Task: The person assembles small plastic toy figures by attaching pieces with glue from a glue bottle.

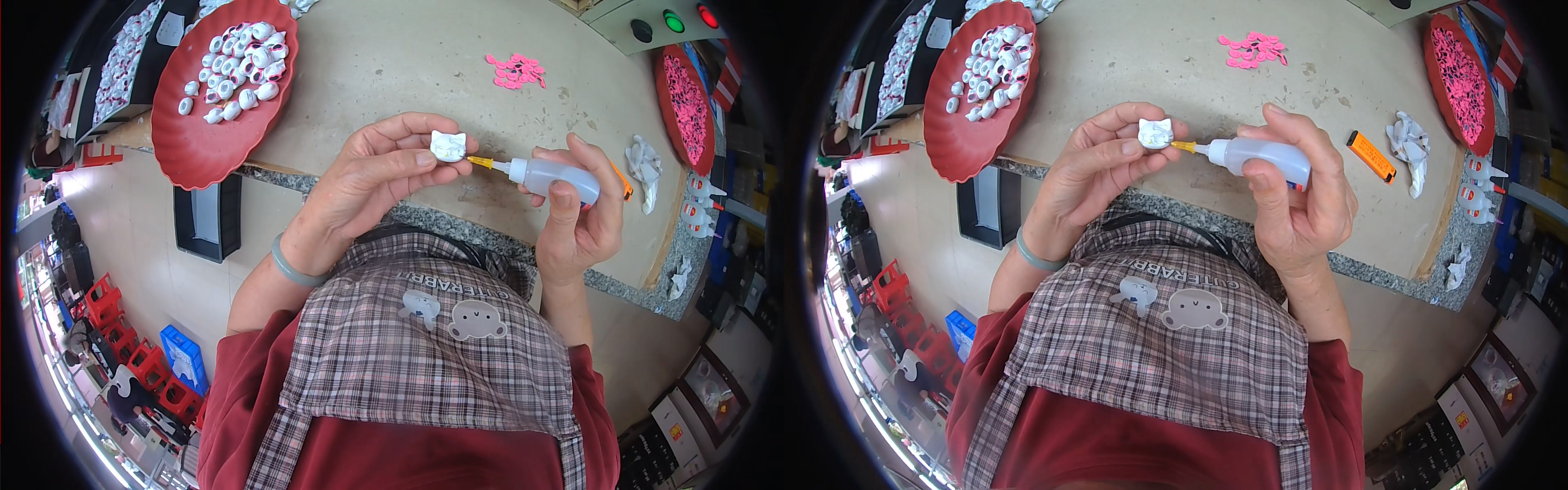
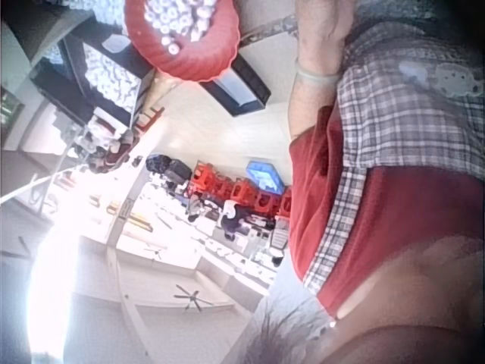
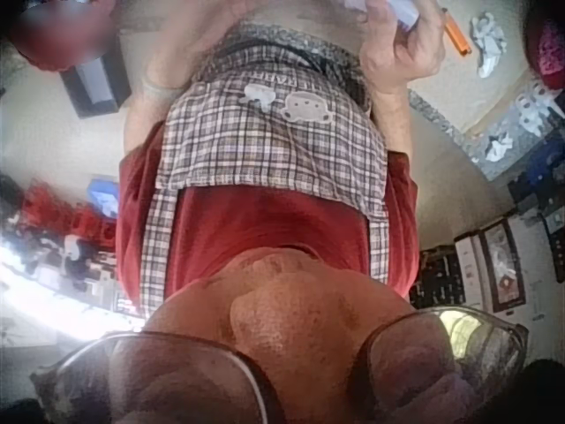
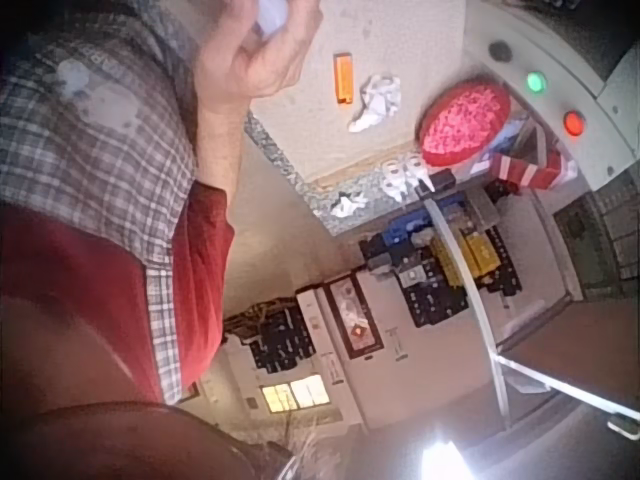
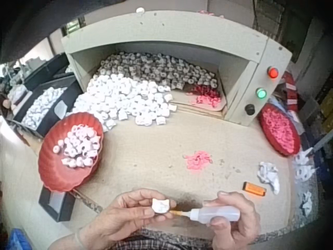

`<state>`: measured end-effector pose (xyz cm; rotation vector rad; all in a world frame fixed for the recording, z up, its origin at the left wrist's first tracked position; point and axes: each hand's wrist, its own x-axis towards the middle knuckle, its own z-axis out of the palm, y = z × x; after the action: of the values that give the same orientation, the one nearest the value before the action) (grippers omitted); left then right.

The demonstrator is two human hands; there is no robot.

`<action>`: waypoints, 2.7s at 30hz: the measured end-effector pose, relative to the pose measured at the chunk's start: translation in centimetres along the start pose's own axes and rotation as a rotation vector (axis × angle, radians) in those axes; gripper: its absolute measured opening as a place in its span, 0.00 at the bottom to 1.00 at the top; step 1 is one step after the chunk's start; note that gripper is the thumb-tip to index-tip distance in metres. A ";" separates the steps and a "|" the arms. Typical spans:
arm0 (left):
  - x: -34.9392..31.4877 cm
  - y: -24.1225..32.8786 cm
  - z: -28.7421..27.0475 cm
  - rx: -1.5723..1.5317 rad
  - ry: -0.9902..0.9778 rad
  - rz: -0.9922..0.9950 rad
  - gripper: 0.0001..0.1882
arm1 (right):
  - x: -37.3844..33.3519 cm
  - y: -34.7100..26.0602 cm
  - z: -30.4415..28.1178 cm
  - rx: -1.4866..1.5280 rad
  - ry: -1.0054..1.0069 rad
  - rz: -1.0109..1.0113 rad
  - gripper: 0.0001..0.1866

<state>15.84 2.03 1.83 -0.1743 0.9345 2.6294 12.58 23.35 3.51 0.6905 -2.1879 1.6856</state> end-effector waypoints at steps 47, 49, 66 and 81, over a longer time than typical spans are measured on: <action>0.7 -0.4 -1.2 0.041 0.066 -0.030 0.16 | 8.1 7.7 -2.3 -0.583 -0.402 -0.088 0.11; 0.7 -0.4 -1.3 0.037 0.061 -0.033 0.16 | 8.4 7.4 -2.7 -0.608 -0.436 -0.046 0.10; 0.7 -0.4 -1.5 0.065 0.031 -0.036 0.16 | 9.4 7.2 -5.4 -0.432 -0.371 0.270 0.07; 0.8 -0.4 -1.1 0.077 0.048 -0.026 0.16 | 8.0 7.1 -5.2 -0.356 -0.452 0.333 0.05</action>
<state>15.22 1.80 0.56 -0.2300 1.0398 2.5709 1.72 28.20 3.19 0.6861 -2.9647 1.3000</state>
